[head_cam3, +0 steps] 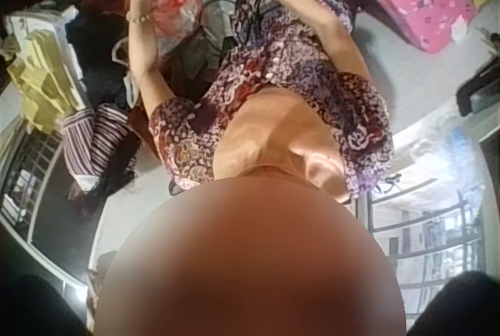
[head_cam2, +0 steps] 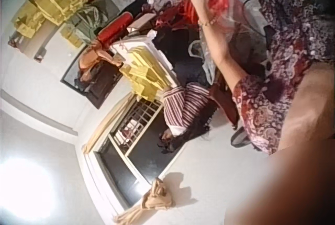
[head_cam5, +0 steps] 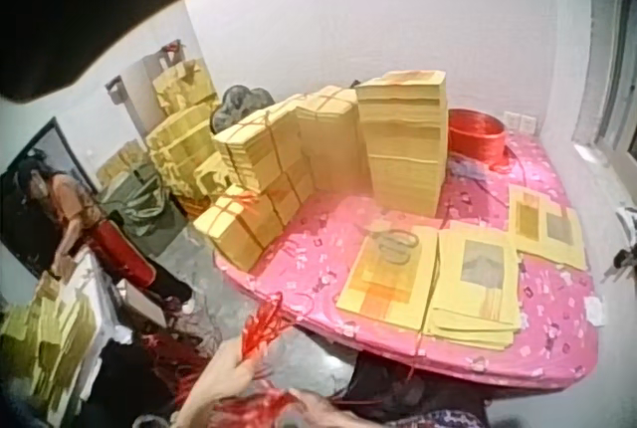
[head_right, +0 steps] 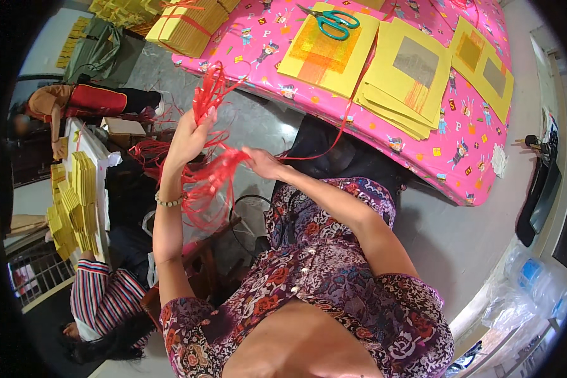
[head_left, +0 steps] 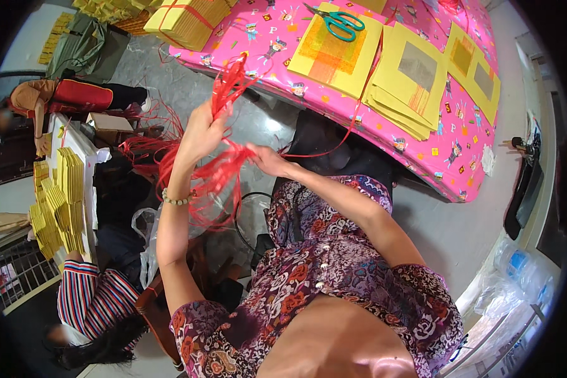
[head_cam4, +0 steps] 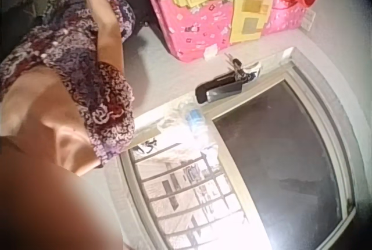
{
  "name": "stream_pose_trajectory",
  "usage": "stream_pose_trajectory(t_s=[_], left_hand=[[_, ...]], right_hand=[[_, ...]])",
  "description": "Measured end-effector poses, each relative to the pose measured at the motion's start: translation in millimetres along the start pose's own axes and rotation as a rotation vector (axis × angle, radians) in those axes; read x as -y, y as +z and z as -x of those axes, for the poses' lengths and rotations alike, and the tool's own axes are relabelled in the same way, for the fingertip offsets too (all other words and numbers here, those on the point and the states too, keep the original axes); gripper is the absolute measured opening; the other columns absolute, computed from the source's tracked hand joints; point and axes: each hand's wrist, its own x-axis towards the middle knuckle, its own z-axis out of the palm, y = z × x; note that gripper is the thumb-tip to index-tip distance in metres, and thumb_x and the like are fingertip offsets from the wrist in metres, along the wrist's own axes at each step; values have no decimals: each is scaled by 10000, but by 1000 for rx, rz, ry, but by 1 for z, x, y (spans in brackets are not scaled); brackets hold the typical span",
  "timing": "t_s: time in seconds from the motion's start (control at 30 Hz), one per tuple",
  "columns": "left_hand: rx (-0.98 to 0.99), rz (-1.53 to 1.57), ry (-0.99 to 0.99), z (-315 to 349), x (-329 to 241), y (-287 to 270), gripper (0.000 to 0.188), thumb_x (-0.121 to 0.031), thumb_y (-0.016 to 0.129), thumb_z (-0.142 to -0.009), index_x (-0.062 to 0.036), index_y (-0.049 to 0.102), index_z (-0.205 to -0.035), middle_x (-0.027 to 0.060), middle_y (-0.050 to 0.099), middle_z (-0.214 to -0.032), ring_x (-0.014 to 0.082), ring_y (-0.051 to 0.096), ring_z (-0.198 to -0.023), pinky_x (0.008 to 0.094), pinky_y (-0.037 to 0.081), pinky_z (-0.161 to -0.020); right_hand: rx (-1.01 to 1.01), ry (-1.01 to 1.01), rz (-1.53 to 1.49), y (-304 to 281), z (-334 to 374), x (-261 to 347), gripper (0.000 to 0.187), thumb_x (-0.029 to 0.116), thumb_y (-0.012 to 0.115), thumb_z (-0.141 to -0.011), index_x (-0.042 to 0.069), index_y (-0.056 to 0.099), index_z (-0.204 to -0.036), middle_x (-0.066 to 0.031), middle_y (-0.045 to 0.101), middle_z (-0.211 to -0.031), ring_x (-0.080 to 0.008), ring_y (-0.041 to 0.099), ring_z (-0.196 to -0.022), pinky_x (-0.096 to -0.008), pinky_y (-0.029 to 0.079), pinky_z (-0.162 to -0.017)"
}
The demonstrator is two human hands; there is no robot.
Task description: Cutting and organizing red plastic strips used for binding large stacks of paper.
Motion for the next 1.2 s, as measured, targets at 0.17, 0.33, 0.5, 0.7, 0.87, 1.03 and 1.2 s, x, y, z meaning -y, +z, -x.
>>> stream_pose_trajectory(t_s=[0.17,0.33,0.5,0.7,0.87,1.03,1.2], left_hand=[[-222,121,-35,10,13,-26,304,-280,480,-963,-31,530,-796,-22,451,-630,72,397,-584,272,338,-513],[-189,185,-20,5,15,-29,291,-274,483,-955,-31,529,-802,-21,443,-624,83,395,-580,273,340,-521],[-75,-197,17,11,37,-3,170,-144,484,-875,-3,544,-950,204,578,-752,361,583,-709,414,436,-640],[-226,-185,-192,12,82,-15,195,-121,467,-861,2,550,-989,249,601,-846,419,595,-842,464,445,-691],[-83,-675,-456,11,133,-13,648,-188,633,-768,22,337,-1305,287,577,-1044,438,576,-933,472,469,-803],[-224,-712,192,17,78,18,995,-207,740,-621,52,174,-1398,250,367,-1318,377,372,-1212,458,281,-1027],[357,-287,231,14,69,70,996,-207,691,-579,49,187,-1399,278,415,-1279,393,408,-1189,487,243,-1049]], right_hand=[[-358,52,-85,-30,-19,29,169,53,457,-897,58,478,-1065,-150,571,-778,-259,533,-644,-360,453,-595],[235,-35,899,-33,-2,-14,223,51,498,-830,96,540,-1044,-120,629,-940,-294,591,-917,-482,394,-902],[76,-273,553,-16,-6,12,292,-2,512,-736,53,529,-1022,-162,608,-936,-321,576,-942,-429,390,-909],[-62,-250,498,-40,-10,38,186,-13,502,-713,33,473,-891,-169,535,-697,-369,567,-738,-460,421,-693],[21,-268,736,-44,3,3,99,86,486,-803,45,517,-888,-135,600,-761,-325,599,-761,-438,424,-720],[-23,-317,806,-36,14,-7,115,109,497,-816,67,557,-905,-119,620,-771,-295,613,-771,-410,430,-727],[92,-286,1009,-33,10,2,236,158,561,-744,70,600,-960,-101,631,-768,-251,628,-787,-361,438,-763]])
